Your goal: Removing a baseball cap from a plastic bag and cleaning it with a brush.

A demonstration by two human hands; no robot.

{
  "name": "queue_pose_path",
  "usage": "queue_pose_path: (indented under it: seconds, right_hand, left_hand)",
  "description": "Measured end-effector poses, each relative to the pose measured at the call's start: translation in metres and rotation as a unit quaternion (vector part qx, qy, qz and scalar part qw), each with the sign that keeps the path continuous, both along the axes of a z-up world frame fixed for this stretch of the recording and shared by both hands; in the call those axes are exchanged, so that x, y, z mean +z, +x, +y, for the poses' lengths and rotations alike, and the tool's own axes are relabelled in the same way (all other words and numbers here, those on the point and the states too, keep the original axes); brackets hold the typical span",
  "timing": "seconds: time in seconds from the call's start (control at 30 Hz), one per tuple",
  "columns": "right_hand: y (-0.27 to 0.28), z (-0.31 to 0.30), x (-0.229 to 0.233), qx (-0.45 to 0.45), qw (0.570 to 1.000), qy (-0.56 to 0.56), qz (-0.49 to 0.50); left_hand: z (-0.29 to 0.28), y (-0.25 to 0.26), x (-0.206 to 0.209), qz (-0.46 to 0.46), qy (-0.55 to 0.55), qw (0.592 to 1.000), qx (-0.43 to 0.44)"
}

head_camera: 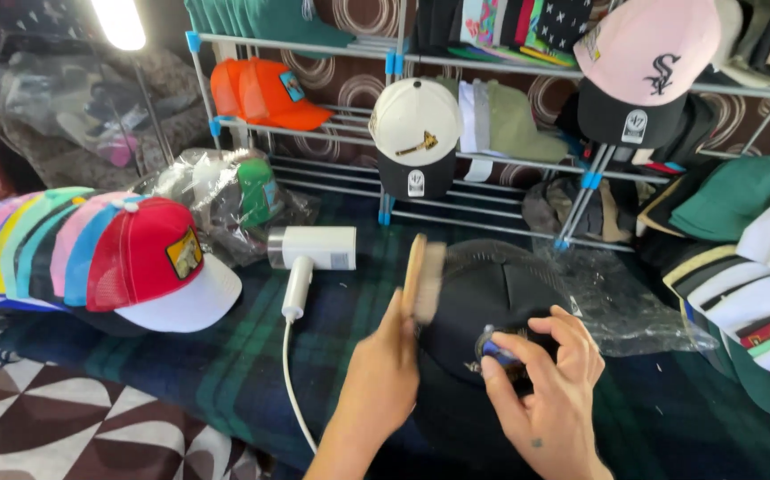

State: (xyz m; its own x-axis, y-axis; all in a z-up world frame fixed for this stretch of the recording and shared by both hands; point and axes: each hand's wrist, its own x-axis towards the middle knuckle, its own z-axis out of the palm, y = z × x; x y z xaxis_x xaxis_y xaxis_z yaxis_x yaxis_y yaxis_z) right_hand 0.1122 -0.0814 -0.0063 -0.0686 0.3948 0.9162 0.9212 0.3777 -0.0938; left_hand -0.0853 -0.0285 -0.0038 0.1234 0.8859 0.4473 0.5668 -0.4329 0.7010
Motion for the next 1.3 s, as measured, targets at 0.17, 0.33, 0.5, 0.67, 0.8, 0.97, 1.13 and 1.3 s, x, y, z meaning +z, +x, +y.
queue_pose_path:
  seconds: [0.17, 0.33, 0.5, 0.67, 0.8, 0.97, 1.13, 1.3]
  right_hand:
    - [0.004, 0.002, 0.0, 0.056, 0.998, -0.038, 0.018]
    - [0.007, -0.004, -0.002, 0.045, 0.998, -0.046, 0.019]
    - [0.01, 0.004, -0.006, 0.045, 0.999, -0.021, 0.011]
    - [0.003, 0.003, -0.001, 0.014, 0.999, -0.038, 0.024]
    - [-0.015, -0.013, 0.016, -0.046, 0.992, -0.115, 0.04]
    - [-0.026, -0.03, 0.042, 0.077, 0.934, -0.315, 0.149]
    - [0.02, -0.021, 0.044, -0.001, 0.947, -0.301, 0.114]
    - [0.054, -0.013, 0.077, -0.019, 0.941, -0.337, 0.021]
  left_hand:
    - [0.005, -0.043, -0.04, -0.004, -0.18, 0.984, -0.005]
    - [-0.014, -0.01, 0.069, 0.044, -0.023, 0.996, -0.078]
    - [0.048, -0.008, 0.054, 0.045, -0.08, 0.992, -0.088]
    - [0.064, -0.041, -0.02, 0.096, -0.299, 0.949, 0.007]
    - [0.022, -0.004, 0.01, -0.459, -0.258, 0.85, -0.029]
    - [-0.03, 0.052, 0.048, -0.569, -0.194, 0.789, -0.129]
    - [-0.033, 0.073, 0.034, -0.402, 0.028, 0.91, -0.099]
    - [-0.036, 0.071, 0.018, -0.156, 0.313, 0.937, 0.013]
